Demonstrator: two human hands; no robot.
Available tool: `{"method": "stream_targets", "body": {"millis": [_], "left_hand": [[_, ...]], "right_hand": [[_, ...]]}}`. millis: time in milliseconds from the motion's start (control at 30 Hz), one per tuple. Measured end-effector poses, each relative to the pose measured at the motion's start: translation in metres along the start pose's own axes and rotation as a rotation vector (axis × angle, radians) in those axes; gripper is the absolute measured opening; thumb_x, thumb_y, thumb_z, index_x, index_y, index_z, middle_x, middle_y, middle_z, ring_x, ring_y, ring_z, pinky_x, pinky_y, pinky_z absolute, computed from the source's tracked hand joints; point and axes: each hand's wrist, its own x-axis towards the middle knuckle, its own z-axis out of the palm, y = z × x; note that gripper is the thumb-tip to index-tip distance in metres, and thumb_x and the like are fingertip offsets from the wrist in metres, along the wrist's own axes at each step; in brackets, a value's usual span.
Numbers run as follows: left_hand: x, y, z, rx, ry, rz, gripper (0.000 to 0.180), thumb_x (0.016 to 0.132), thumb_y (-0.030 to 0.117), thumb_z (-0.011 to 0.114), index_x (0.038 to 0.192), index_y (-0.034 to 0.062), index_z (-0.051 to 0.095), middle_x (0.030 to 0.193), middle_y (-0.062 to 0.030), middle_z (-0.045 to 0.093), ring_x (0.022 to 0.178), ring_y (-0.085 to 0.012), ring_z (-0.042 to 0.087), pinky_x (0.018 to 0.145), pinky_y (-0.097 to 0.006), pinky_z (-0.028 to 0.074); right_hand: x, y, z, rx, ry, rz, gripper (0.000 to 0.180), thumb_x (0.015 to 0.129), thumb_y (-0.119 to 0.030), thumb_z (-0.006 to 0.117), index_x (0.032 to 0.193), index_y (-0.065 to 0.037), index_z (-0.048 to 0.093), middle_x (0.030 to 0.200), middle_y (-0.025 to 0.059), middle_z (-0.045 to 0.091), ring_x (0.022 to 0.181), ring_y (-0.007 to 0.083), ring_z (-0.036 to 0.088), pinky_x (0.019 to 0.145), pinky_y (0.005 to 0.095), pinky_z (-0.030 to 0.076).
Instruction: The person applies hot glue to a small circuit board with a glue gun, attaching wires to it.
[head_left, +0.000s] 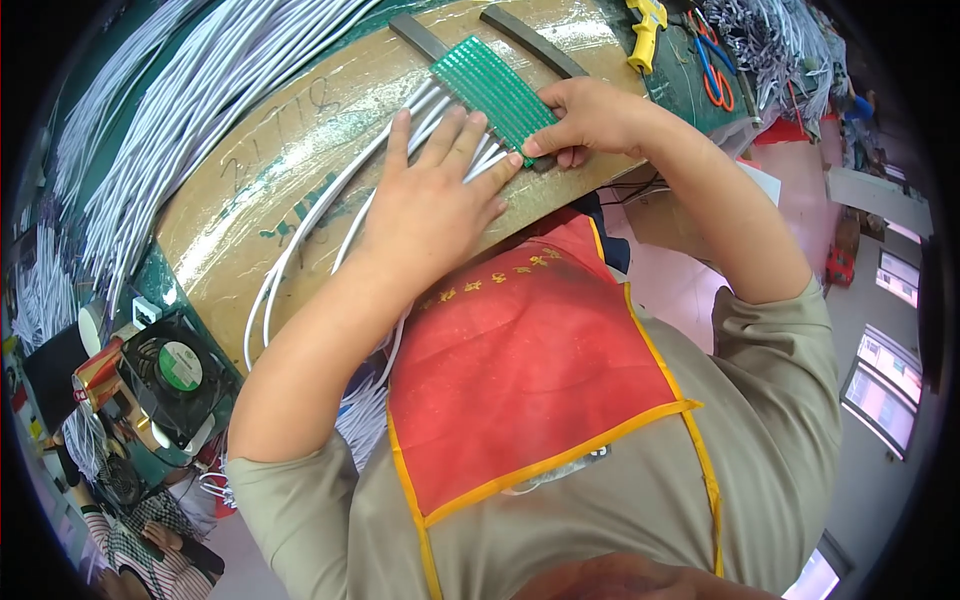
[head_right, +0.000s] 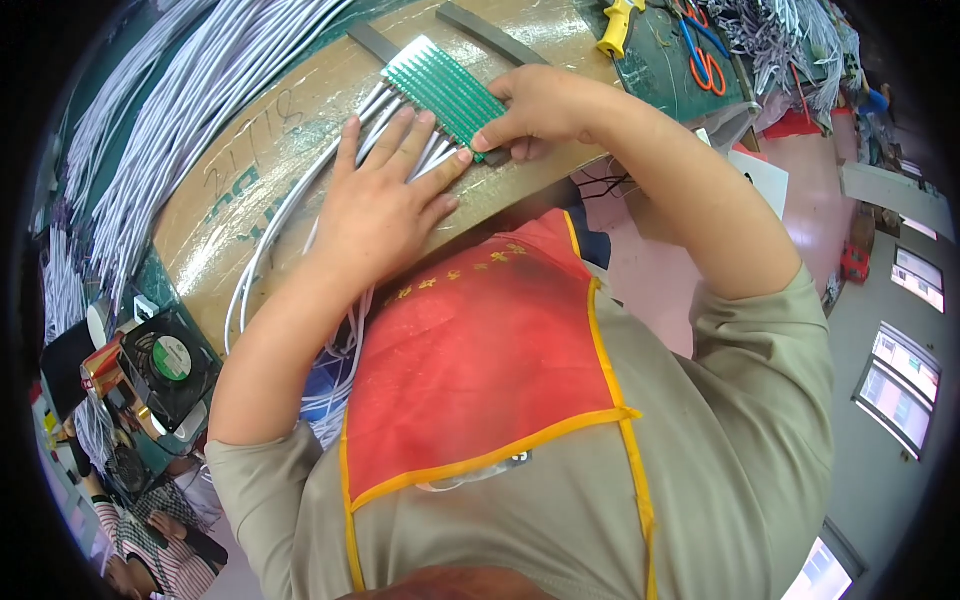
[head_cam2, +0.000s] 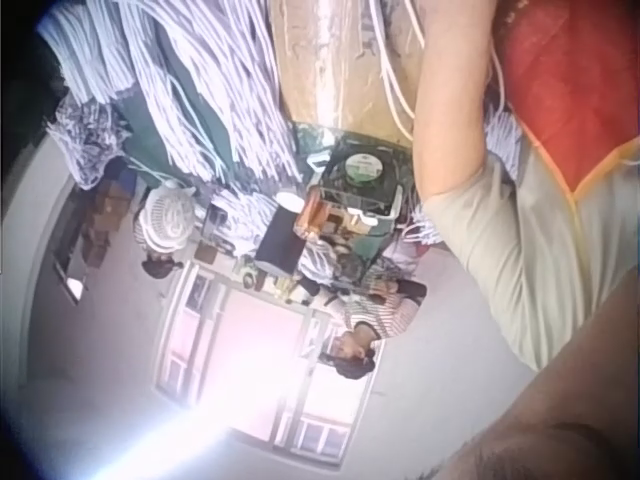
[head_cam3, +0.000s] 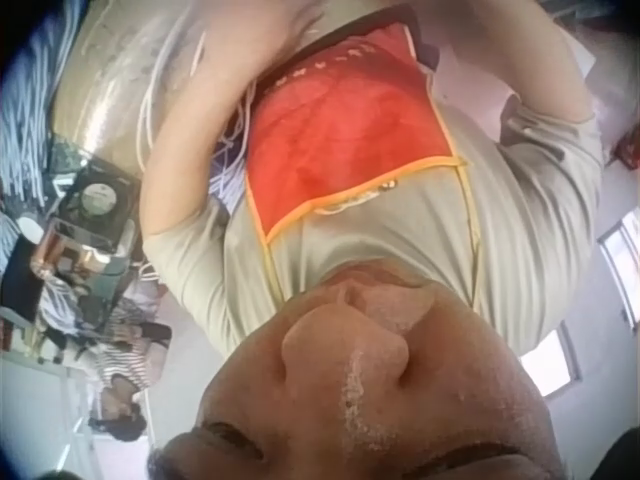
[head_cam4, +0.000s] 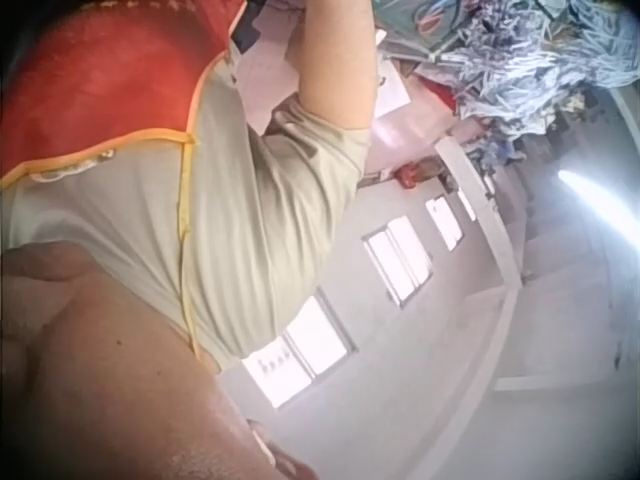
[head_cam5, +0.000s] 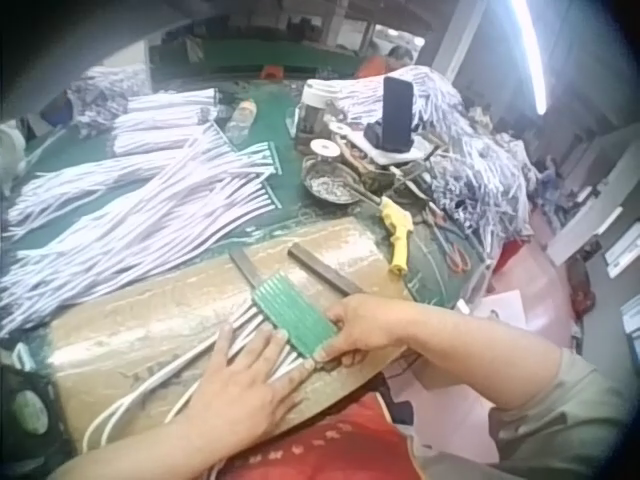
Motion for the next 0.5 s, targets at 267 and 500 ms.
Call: {"method": "stream_targets", "body": {"millis": [267,500], "left_hand": [[0.000,0.000,-0.002,0.026,0.003,-0.002,0.044,0.099,0.044,0.060,0.142,0.0312,0.062,0.154,-0.0116,0.049,0.149,-0.0287,0.038,0.122,-0.062,0.020],[-0.003,-0.008,-0.005,-0.163,0.074,0.030,0.048,0.090,0.036,0.072,0.134,0.0200,0.066,0.148,-0.0155,0.054,0.143,-0.0323,0.043,0.121,-0.058,0.026]], "right_hand": [[0.002,0.001,-0.002,0.006,-0.002,-0.016,0.030,0.087,-0.022,0.083,0.105,-0.003,0.069,0.081,0.0025,0.070,0.063,0.0103,0.064,0.061,0.0259,0.056],[0.000,-0.014,-0.003,-0.072,0.106,-0.097,0.038,0.089,-0.039,0.079,0.104,-0.006,0.067,0.083,0.0006,0.067,0.071,0.0081,0.061,0.059,0.0241,0.048]]}}
